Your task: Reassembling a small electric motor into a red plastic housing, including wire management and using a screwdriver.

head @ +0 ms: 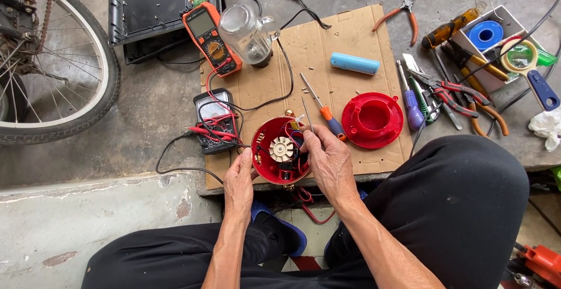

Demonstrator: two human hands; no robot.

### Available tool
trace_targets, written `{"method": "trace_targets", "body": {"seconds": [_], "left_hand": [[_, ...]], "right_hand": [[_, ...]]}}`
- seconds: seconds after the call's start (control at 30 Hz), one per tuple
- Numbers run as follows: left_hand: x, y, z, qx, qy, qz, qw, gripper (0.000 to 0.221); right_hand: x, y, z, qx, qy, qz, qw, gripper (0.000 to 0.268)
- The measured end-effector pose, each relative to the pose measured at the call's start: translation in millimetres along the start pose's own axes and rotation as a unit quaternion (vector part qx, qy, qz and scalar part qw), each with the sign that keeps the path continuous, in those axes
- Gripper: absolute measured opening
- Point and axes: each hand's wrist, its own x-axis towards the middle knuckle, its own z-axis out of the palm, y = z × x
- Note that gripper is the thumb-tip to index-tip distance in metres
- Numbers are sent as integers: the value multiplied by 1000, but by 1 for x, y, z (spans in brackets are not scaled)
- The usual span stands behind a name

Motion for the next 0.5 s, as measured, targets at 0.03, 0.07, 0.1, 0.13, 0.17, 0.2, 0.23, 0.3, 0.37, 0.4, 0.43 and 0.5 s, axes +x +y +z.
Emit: {"method": "trace_targets", "body": {"seconds": [0.03, 0.07, 0.1, 0.13, 0.17, 0.2, 0.23, 0.3, 0.37, 0.4, 0.43, 0.5], "left_hand": [[0, 1, 0, 0, 0, -1, 1000, 44], [0, 1, 1, 0, 0, -1, 1000, 44], [0, 0, 1, -1, -1, -2, 1000, 44], [-1, 0, 1, -2, -2, -3, 1000, 44], [0, 0, 1, -2, -2, -3, 1000, 44], [0, 0, 2, -5, -2, -5, 1000, 44], [0, -1, 2, -8, -2, -8, 1000, 44], [-1, -1, 2, -10, -3, -11, 1000, 44], [-2, 0, 3, -13, -4, -13, 1000, 44], [-2, 0, 3, -17, -7, -15, 1000, 45], [-2, 0, 3, -20, -10, -16, 1000, 46], [-2, -3, 2, -23, -10, -17, 1000, 45]], "right_hand": [[0, 0, 0, 2, 0, 1, 1000, 29], [0, 0, 0, 1, 0, 1, 1000, 29], [0, 1, 0, 2, 1, 1, 1000, 28], [0, 1, 0, 3, 1, 1, 1000, 28], [1, 1, 0, 3, 1, 1, 1000, 28], [1, 2, 0, 0, 3, -2, 1000, 27], [1, 2, 0, -3, 5, -5, 1000, 27], [2, 6, 0, -4, 6, -5, 1000, 27], [3, 6, -1, -4, 7, -7, 1000, 27], [2, 4, -1, -2, 7, -7, 1000, 27], [1, 3, -1, 0, 6, -7, 1000, 26], [2, 5, -1, 2, 6, -8, 1000, 26]]}}
